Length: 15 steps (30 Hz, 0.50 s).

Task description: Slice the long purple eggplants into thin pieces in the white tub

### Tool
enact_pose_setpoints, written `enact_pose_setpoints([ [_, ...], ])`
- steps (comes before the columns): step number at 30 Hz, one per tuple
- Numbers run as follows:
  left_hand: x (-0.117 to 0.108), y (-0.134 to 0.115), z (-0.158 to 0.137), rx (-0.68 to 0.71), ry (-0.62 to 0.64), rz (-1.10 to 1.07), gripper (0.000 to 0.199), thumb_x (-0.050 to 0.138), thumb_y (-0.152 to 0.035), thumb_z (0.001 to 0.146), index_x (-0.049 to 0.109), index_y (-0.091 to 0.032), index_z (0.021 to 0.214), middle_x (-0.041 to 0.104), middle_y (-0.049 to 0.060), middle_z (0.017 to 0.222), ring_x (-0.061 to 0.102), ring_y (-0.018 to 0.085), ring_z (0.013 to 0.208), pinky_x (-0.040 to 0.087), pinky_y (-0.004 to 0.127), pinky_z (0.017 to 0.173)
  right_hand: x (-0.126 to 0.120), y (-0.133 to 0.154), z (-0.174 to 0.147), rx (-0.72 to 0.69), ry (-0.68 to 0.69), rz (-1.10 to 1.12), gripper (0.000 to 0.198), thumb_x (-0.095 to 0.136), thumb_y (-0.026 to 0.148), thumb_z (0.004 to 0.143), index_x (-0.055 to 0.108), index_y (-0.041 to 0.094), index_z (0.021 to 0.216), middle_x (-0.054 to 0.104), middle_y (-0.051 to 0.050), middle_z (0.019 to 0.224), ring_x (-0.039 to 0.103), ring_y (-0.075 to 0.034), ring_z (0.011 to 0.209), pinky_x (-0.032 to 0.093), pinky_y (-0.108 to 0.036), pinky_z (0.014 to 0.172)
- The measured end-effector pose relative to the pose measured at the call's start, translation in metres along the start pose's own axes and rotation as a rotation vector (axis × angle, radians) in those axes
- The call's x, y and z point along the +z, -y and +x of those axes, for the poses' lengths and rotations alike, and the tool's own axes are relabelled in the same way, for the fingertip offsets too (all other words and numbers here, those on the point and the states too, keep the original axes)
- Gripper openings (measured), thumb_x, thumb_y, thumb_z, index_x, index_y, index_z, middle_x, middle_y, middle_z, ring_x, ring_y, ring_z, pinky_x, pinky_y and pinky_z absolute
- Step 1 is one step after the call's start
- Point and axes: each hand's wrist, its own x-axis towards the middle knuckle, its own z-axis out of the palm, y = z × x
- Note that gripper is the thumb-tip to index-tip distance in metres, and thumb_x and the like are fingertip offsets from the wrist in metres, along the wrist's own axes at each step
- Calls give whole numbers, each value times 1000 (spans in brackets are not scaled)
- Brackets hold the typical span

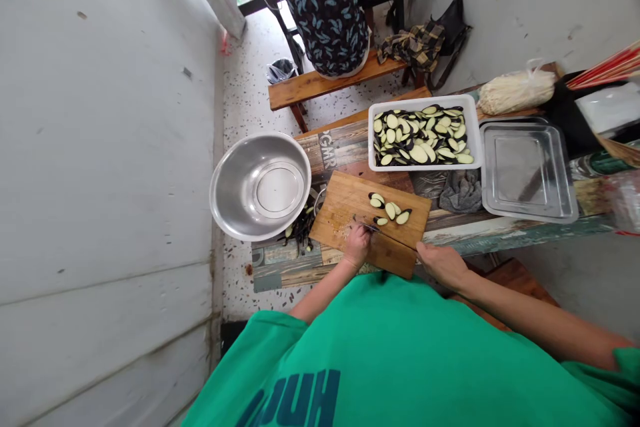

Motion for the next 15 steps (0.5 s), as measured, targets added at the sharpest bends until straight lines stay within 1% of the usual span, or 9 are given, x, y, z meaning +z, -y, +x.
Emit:
enact_pose_setpoints([
  [3,0,-1,0,-36,-19,6,33,40,-22,98,62,-16,76,61,8,83,54,18,85,47,33,74,-3,-3,-8,7,31,-19,18,41,17,88,56,15,98,70,-14,83,69,-25,72,33,-27,51],
  [5,1,-2,-1,-47,-17,-11,34,38,-22,99,62,-17,76,61,8,84,54,18,86,47,34,76,-5,-3,-11,10,64,-21,18,42,18,88,56,15,99,71,-14,82,69,-26,72,34,-26,52],
  [10,2,0,-4,-20,11,-38,38,33,-21,100,59,-16,73,60,8,82,55,18,86,47,35,77,-9,-4,-13,20,134,-12,19,42,23,90,55,13,101,72,-15,86,70,-28,78,39,-27,55],
  [13,4,2,-5,-18,-7,-31,39,33,-21,100,60,-17,72,60,8,81,55,18,85,49,34,76,-9,-1,-3,23,150,-9,20,44,24,91,54,13,104,72,-15,85,70,-27,79,40,-27,57],
  [15,6,3,-6,-12,-9,-45,38,33,-21,100,62,-17,76,62,9,84,56,18,87,50,36,77,-8,5,12,20,143,-1,19,42,25,92,53,14,104,71,-15,85,70,-26,79,41,-27,58],
])
